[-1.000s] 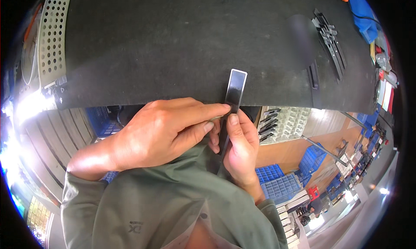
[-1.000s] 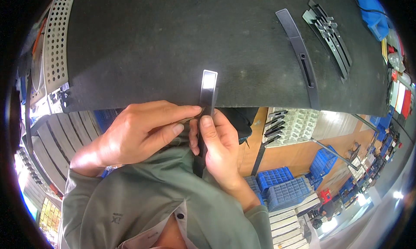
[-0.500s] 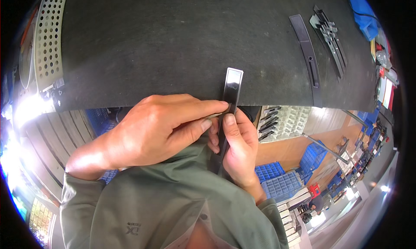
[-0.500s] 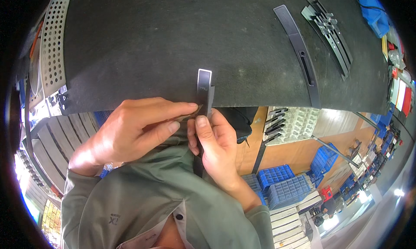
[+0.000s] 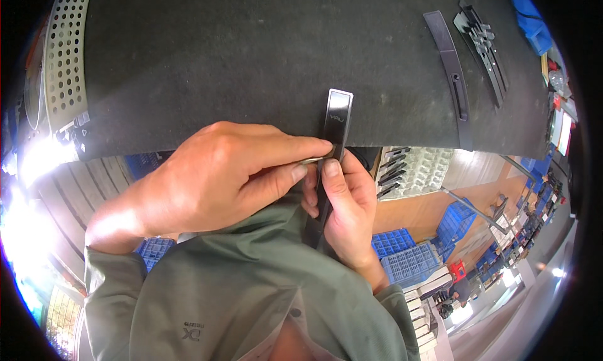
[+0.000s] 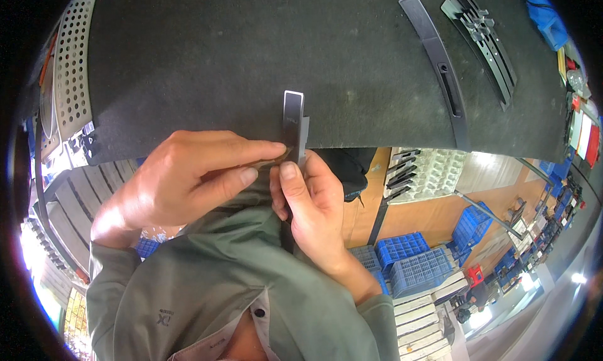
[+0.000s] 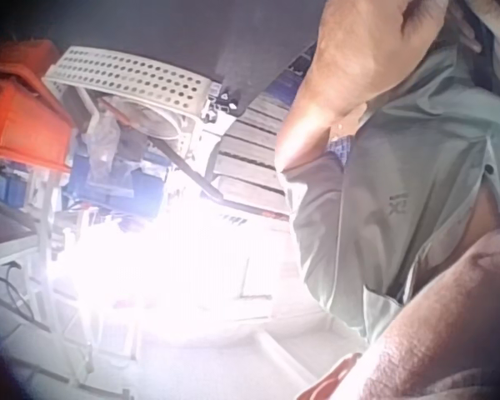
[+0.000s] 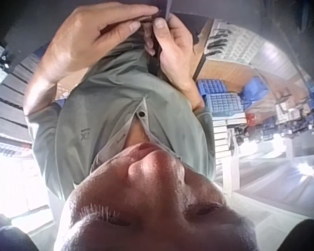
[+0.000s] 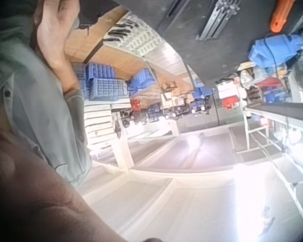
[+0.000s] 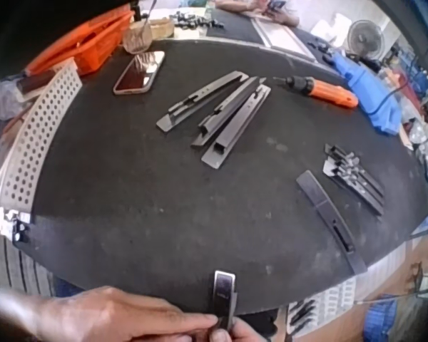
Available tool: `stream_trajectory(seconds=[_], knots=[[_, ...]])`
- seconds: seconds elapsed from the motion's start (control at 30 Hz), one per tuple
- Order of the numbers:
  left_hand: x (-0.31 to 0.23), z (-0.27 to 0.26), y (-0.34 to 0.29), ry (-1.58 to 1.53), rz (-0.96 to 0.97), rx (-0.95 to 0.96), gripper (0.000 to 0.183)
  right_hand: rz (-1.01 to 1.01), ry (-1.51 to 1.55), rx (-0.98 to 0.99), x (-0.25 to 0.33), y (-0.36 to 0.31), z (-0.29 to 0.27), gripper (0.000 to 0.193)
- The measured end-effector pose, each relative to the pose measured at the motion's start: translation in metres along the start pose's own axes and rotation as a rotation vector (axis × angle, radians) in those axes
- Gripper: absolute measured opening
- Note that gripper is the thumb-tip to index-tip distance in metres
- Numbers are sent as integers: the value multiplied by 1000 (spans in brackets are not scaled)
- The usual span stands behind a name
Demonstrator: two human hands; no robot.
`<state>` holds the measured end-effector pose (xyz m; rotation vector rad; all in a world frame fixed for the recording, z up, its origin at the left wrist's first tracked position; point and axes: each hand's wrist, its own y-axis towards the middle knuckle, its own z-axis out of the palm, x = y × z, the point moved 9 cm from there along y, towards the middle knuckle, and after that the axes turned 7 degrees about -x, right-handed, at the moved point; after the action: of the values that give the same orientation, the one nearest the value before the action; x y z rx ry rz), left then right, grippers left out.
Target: Manually assembling and inspecting small metal slide rails or hardware components.
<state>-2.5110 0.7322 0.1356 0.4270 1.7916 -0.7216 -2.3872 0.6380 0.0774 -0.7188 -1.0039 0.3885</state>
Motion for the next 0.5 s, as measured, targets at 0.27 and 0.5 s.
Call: stream_trajectory(seconds=[0.27, 0.5], knots=[[0, -6, 10, -9, 25, 93, 30, -52, -18, -69, 5, -3, 5, 28], [-3, -4, 12, 113, 1, 170, 32, 4, -37, -114, 2, -3, 6, 27]])
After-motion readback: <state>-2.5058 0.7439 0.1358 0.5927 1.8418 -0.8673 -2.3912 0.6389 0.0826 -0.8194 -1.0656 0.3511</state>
